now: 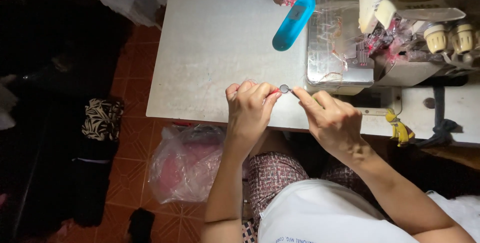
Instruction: The person works on a sewing machine, using tweezers to remove lint and thread from the needle area. They also use a blue-handled tool to adjust parts of the machine and pull thread through the mechanism.
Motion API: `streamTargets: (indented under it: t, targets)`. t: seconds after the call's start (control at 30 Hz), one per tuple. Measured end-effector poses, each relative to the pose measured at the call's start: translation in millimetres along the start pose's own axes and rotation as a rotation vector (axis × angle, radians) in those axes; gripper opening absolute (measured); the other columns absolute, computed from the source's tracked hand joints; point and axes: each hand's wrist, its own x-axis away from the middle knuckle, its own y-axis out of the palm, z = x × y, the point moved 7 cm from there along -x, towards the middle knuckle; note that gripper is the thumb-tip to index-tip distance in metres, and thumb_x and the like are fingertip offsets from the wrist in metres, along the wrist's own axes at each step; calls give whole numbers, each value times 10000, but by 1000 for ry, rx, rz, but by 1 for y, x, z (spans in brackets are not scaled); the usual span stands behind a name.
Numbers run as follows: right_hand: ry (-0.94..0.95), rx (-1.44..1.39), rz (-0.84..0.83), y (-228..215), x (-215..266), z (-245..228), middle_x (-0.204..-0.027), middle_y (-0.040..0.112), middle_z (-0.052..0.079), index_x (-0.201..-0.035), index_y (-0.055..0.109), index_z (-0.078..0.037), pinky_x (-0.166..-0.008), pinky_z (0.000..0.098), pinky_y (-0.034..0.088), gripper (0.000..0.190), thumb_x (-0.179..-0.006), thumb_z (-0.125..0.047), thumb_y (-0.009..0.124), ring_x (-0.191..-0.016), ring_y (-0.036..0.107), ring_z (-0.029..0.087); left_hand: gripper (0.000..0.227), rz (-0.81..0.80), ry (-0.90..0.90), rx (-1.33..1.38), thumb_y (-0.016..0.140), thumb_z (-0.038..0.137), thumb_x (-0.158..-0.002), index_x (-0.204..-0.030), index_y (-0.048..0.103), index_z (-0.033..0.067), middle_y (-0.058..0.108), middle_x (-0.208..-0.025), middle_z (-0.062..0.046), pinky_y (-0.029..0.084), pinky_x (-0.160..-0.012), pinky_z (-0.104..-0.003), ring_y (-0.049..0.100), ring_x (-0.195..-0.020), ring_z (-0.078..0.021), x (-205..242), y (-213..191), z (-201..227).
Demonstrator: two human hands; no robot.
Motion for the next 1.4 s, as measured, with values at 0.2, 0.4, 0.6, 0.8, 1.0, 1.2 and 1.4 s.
streamTargets:
  t: [0.2, 0.4, 0.6, 0.8, 1.0, 1.2, 1.4]
  targets:
    - [136, -141, -157, -16, 57, 48, -886, 704, 17, -1263, 674, -164, -394, 257, 352, 454, -826, -166, 799, -456, 444, 98, 68, 142, 9, -147, 758, 128, -785, -828, 705, 125, 649, -1023, -35, 425, -819, -392, 576, -964, -231, -1, 11, -17]
    - [412, 162, -75, -36, 185, 227, -1090, 650, 199, -1258, 763, 25, -891, 457, 503, 324, -1010, -160, 862, -997, 621, 369, 120, -7, 74, -19, 509, 70, -972, -996, 603, -2, 534, -1355, -216, 301, -1148, -498, 464, -1300, -427, 18, 74, -68]
    - [471, 511, -93, -24, 251, 331, -1104, 639, 146, -1243, 804, -120, -1172, 471, 360, 311, -995, -307, 785, -1115, 606, 342, 88, -130, 347, 319, 589, -28, -898, -915, 631, 46, 601, -820, -91, 488, -702, -353, 611, -750, -235, 46, 62, 49]
    - [193, -1425, -307, -51, 103, 127, -891, 649, 77, -694, 584, -103, -1166, 471, 197, 654, -1006, -638, 372, -685, 630, 131, 517, -728, 375, 1012, 484, -283, -702, -1105, 637, 3, 683, -1084, -141, 538, -892, -318, 687, -979, -262, 69, 105, 164]
    - [820, -2523, -175, 67, 253, 75, -624, 586, 91, -837, 526, 123, -356, 259, 388, 684, -593, -375, 927, -464, 547, 139, 68, -615, 385, 1063, 681, -55, -899, -872, 637, -11, 678, -853, -107, 526, -636, -273, 663, -738, -184, 28, 76, 178]
    - [865, -1723, -391, 5, 220, 132, -746, 735, 88, -886, 758, -17, -384, 226, 365, 220, -931, -154, 592, -480, 470, 94, 82, -290, 264, 795, 779, 85, -813, -805, 698, 99, 731, -782, -7, 495, -566, -218, 601, -661, -124, 13, 87, 122]
    - [529, -878, -335, -57, 152, 173, -791, 770, 13, -867, 795, -109, -685, 181, 598, 121, -772, -137, 725, -715, 705, 82, 120, -228, 227, 698, 723, 15, -839, -912, 629, 4, 671, -868, -102, 549, -682, -280, 635, -767, -190, 20, 99, 115]
